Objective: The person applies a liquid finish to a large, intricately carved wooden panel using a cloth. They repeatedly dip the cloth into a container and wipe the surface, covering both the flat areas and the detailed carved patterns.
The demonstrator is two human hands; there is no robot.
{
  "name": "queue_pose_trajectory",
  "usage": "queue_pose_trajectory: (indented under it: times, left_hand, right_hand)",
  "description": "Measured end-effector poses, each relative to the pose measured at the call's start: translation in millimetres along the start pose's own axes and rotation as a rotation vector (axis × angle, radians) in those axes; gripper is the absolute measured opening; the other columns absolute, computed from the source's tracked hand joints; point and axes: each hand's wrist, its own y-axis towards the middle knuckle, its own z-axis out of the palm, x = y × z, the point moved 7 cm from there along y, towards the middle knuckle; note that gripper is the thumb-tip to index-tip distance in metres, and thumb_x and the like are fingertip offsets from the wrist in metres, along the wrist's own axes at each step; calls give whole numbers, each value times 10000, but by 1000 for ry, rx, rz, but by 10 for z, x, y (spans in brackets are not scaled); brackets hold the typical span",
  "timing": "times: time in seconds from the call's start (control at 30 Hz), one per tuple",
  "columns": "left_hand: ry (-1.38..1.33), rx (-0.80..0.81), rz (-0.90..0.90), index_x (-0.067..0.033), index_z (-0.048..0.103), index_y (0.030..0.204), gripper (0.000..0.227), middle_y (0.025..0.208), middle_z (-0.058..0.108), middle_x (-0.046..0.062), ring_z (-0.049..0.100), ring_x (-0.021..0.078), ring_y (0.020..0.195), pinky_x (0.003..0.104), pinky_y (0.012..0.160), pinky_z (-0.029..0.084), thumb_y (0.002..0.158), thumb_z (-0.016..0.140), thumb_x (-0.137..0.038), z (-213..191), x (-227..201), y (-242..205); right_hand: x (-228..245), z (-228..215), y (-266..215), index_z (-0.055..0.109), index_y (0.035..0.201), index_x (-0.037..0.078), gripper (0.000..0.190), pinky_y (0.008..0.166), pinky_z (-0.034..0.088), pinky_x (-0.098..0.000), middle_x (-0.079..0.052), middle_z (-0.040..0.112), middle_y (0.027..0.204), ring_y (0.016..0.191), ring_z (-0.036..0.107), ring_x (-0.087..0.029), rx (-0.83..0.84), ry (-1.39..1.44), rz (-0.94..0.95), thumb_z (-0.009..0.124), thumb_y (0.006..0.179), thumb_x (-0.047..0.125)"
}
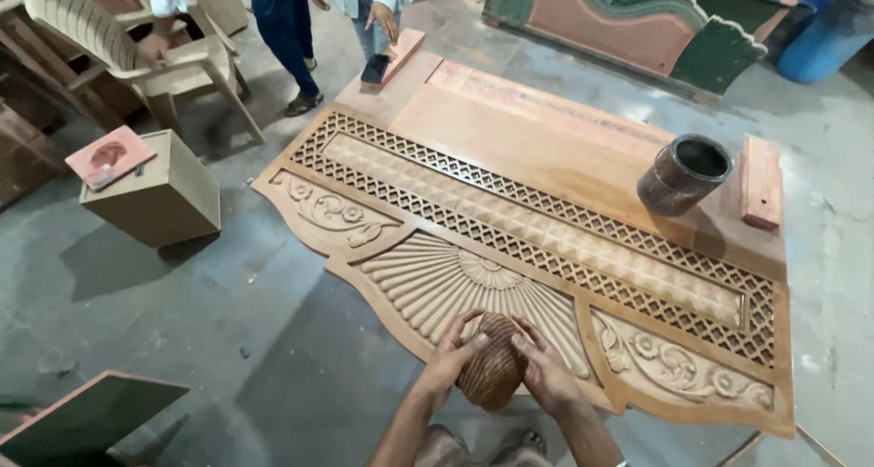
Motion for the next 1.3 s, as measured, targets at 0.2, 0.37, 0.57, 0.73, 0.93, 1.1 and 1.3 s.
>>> queue_pose_trajectory:
  times: [0.2, 0.37, 0.57, 0.73, 0.93, 1.1, 1.3]
  left_hand:
    - [175, -111, 154, -21, 647, 1309, 413, 1211, 724, 86, 660, 139, 1108, 290, 953, 522, 992, 663, -285, -176, 144, 218]
    - [81, -209, 226, -34, 667, 1244, 358, 1119, 741, 29, 678, 119, 1026, 287, 894, 552, 935, 698, -212, -113, 266, 299]
    - [91, -177, 332, -64, 570, 1344, 432, 1092, 623, 60, 598, 140, 981, 308, 879, 520, 933, 704, -74, 181, 122, 425]
    - [248, -277, 250, -168, 428, 1444, 606, 1137, 608, 46, 645, 132, 989, 300, 847, 555, 890, 671, -128, 375, 135, 481]
    - [309, -253, 186, -7, 621, 1291, 386, 1000, 687, 59, 643, 127, 889, 289, 772, 548, 1027, 683, -281, 628, 505, 719]
    - [-46, -279, -14, -29, 618, 1298, 379, 904, 677, 12, 626, 108, 766, 282, 689, 529, 984, 686, -230, 860, 661, 725]
    - [-165, -303, -118, -155, 581, 1352, 418, 1004, 699, 10, 637, 110, 801, 273, 709, 526, 949, 658, -232, 1146, 635, 730]
  right_hand:
    - [238, 291, 142, 575, 1389, -85, 526, 1024, 510, -368, -141, 688, 1264, 1170, 633, -225, 157, -280, -96, 701, 930, 137]
    - [367, 278, 137, 540, 1425, 48, 579, 983, 538, -356, -105, 683, 1264, 1144, 644, -187, 156, -464, -75, 710, 881, 148]
    - [253, -68, 206, 568, 1423, 5, 499, 974, 533, -350, -107, 687, 1275, 1142, 648, -191, 109, -376, 30, 656, 958, 164]
    - [431, -405, 113, 560, 1443, 79, 538, 915, 549, -383, -97, 705, 1241, 1078, 662, -198, 29, -354, 16, 654, 915, 128]
    - [725, -721, 264, 604, 1383, 58, 476, 917, 561, -348, -75, 708, 1227, 1086, 676, -177, -16, -150, 53, 648, 913, 117]
    - [793, -958, 270, 574, 1373, 1, 471, 866, 583, -375, -104, 694, 1194, 1017, 684, -196, 109, -77, 103, 670, 942, 164]
    - [792, -1156, 147, 492, 1474, 47, 603, 748, 611, -394, -125, 685, 1173, 957, 685, -232, 191, -145, 263, 685, 927, 212]
